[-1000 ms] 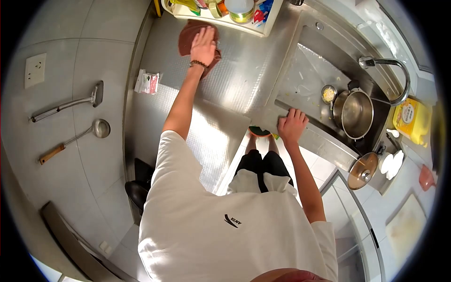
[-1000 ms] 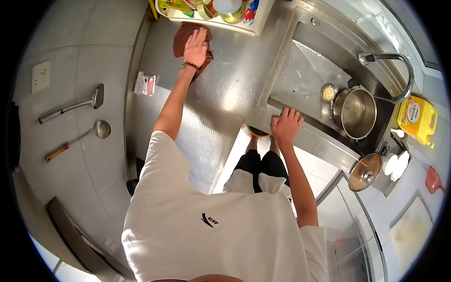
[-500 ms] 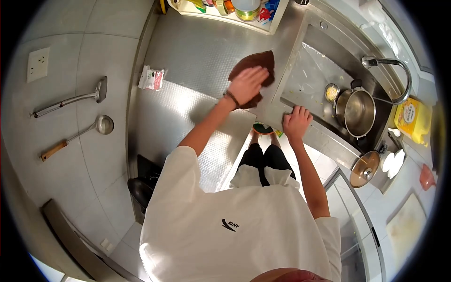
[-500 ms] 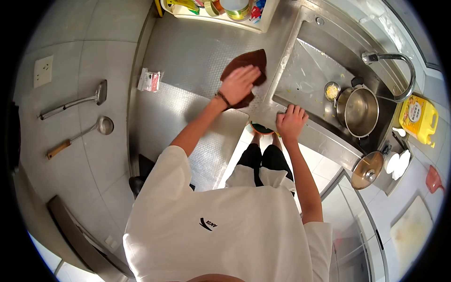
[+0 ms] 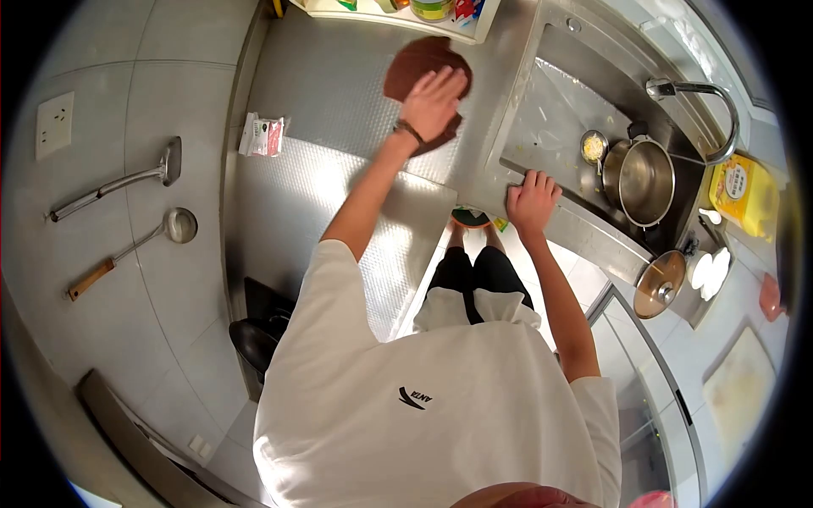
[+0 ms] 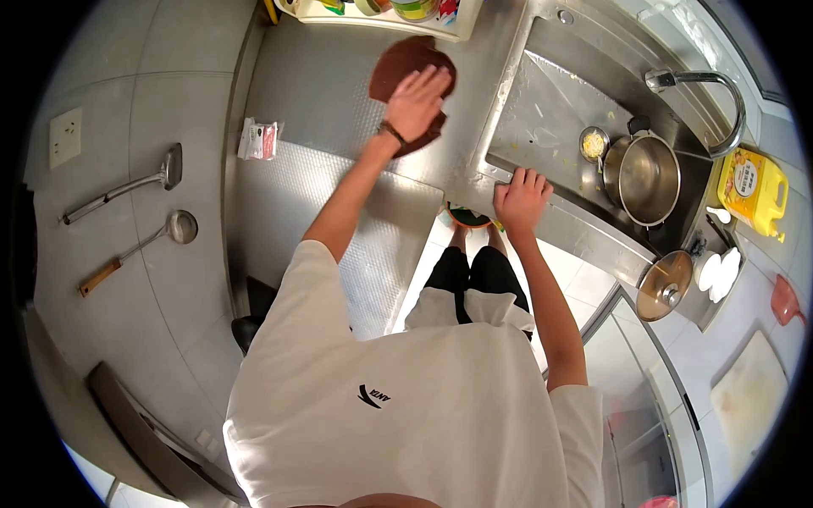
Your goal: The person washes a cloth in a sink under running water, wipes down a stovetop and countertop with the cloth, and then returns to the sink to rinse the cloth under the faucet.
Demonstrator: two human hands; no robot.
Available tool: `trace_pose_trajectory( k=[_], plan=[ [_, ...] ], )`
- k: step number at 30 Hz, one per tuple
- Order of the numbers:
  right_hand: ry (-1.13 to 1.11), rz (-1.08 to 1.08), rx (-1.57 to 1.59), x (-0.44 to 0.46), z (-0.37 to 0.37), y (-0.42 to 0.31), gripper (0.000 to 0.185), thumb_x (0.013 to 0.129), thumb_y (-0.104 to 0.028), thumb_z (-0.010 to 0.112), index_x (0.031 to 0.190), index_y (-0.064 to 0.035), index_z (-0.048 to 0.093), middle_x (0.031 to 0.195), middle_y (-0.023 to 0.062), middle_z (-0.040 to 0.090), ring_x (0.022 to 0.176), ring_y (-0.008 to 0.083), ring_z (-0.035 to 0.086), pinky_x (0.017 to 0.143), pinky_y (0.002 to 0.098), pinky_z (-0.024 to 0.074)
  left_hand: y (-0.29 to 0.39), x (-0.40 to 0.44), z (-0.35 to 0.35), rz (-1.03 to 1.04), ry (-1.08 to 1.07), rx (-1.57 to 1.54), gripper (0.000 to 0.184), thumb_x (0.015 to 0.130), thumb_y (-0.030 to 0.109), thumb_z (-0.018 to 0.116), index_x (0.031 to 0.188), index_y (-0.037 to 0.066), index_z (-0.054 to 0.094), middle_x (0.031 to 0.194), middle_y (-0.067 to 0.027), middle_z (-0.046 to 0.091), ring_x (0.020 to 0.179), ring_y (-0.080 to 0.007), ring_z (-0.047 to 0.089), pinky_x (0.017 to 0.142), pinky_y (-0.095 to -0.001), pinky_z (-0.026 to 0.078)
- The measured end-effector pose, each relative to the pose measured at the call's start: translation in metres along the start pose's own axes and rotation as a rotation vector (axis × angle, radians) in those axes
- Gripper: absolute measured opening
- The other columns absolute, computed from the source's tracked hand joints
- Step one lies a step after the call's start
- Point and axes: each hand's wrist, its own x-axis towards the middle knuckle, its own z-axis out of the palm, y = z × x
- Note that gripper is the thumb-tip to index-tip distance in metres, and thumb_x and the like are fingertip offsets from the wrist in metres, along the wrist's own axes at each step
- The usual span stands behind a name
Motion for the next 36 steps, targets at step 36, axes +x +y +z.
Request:
trace_pose_trajectory(
  k=[36],
  plan=[
    [-0.03, 0.02, -0.006, 0.003, 0.005, -0.005, 0.03, 0.072, -0.022, 0.051, 0.094, -0.0021, 0.054, 0.091, 0.0165, 0.051, 0.091, 0.0346, 0.047, 0.087, 0.0466, 0.0342, -0.329, -0.071, -0.008, -0.822, 0.142, 0.365, 0.055, 0.101, 0.038, 0.027, 0.145, 0.006, 0.036, 0.151, -0.011, 0.036, 0.138, -0.0307, 0.034, 0.112, -0.0436, 0.028]
  ],
)
